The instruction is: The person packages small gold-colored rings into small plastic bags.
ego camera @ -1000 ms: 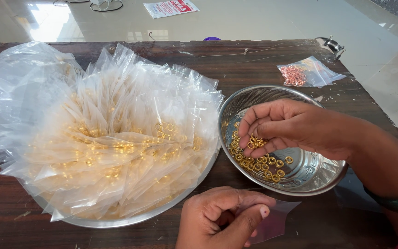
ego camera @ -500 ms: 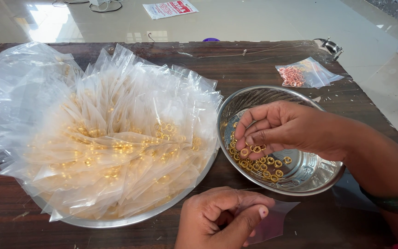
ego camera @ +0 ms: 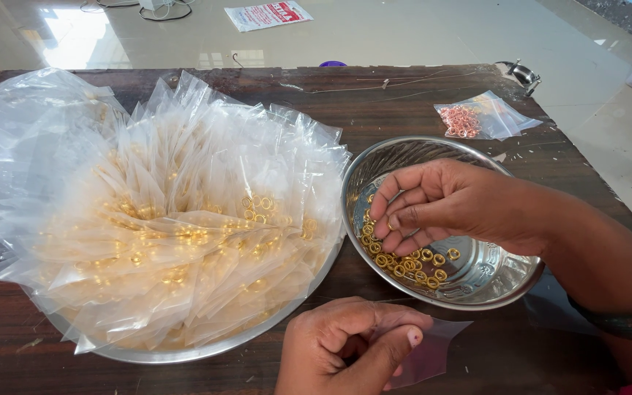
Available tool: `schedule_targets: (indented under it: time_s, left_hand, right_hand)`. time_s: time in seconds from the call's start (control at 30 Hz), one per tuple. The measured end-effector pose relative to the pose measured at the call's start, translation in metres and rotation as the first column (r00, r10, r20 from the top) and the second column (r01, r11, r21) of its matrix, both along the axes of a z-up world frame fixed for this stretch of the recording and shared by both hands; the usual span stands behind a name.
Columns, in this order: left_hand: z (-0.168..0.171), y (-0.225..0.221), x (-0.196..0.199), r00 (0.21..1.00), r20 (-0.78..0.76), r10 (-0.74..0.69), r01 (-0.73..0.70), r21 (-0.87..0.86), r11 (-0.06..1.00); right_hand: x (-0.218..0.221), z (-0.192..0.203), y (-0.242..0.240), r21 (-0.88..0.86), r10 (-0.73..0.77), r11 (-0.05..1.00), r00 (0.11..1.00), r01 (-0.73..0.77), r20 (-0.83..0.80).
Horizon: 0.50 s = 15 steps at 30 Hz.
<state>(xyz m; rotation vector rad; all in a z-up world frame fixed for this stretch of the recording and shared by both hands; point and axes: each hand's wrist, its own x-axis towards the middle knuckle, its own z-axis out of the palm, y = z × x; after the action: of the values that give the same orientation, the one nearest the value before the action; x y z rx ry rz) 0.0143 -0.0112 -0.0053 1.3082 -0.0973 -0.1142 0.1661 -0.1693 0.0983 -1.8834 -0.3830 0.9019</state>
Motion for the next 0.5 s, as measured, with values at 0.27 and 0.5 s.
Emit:
schedule_targets:
  time_s: [0.27, 0.5]
  left_hand:
    - [0.0023, -0.0005, -0.0007, 0.996, -0.087, 0.026, -0.026, -0.004, 1.000]
    - [0.0033, 0.0041, 0.0007, 0.994, 0.110, 0.013, -0.006, -0.068, 0.998]
  right_hand:
    - [0.0029, -0.0051, -0.0049, 0.110, -0.021, 0.994, 1.000, 0.023, -0.020]
    - [-0.0021, 0.0004, -0.0031, 0.044, 0.044, 0.998, 0.997, -0.047, 0.064]
